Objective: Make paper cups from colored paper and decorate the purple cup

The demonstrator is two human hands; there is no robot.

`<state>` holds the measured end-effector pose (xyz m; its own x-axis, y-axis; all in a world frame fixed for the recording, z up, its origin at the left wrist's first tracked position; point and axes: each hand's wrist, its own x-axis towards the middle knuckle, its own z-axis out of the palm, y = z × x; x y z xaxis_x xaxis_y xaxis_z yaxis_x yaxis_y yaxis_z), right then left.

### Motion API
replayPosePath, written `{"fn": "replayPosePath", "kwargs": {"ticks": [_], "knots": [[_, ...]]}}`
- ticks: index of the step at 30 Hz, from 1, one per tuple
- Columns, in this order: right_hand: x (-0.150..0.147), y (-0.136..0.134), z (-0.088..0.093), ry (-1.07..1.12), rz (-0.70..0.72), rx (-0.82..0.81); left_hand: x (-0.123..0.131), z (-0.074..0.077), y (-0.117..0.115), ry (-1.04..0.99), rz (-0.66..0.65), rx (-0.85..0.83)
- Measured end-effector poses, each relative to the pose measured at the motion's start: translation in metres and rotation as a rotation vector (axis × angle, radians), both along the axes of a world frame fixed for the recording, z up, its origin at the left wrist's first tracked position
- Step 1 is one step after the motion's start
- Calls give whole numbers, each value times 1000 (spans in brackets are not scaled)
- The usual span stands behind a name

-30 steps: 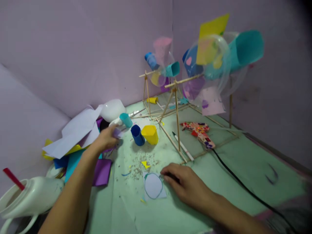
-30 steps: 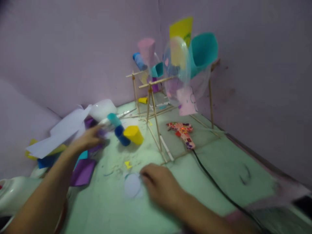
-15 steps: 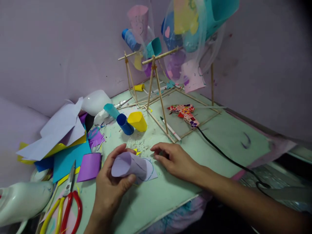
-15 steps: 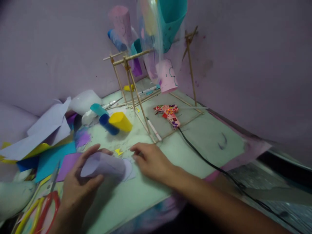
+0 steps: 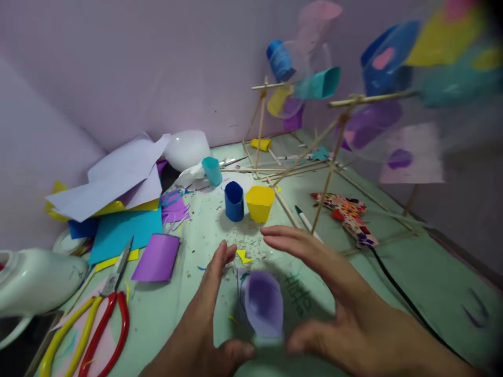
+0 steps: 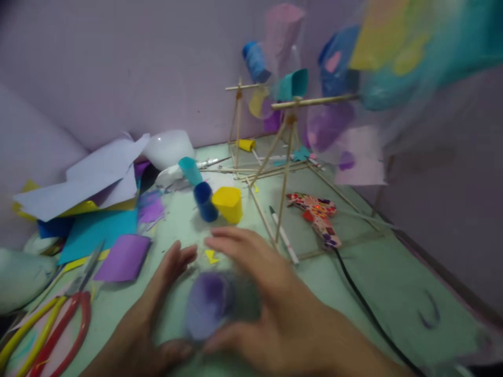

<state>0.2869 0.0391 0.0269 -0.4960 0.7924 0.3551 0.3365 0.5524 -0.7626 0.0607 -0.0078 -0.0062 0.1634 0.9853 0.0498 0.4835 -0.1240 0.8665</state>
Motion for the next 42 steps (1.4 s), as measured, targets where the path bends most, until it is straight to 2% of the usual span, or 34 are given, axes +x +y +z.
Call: {"fn": "replayPosePath", "kwargs": {"ticks": [3, 6, 10, 13, 16, 23, 28, 35, 42], "knots": [[-12, 5, 9, -173, 134, 144, -14, -4, -4, 158, 33, 132], [-25, 11, 7, -267, 216, 296, -18, -9, -4, 269, 41, 302], [-31, 11, 2, -461, 257, 239, -10, -17, -3, 225, 75, 488], [-30, 9, -2, -507, 263, 217, -4, -25, -5, 221, 21, 571], [-32, 9, -4, -498, 259, 214, -1, -34, -10, 259, -46, 598], [-46, 5, -1, -442, 243, 155, 7, -43, -16, 352, -68, 662], [-41, 2, -8, -420, 204, 106, 6, -42, -15, 366, -99, 631], [-33, 0, -8, -379, 27, 165, 7, -37, -13, 364, -99, 616], [-43, 0, -16, -319, 26, 205, 14, -38, -19, 385, -34, 631]]}}
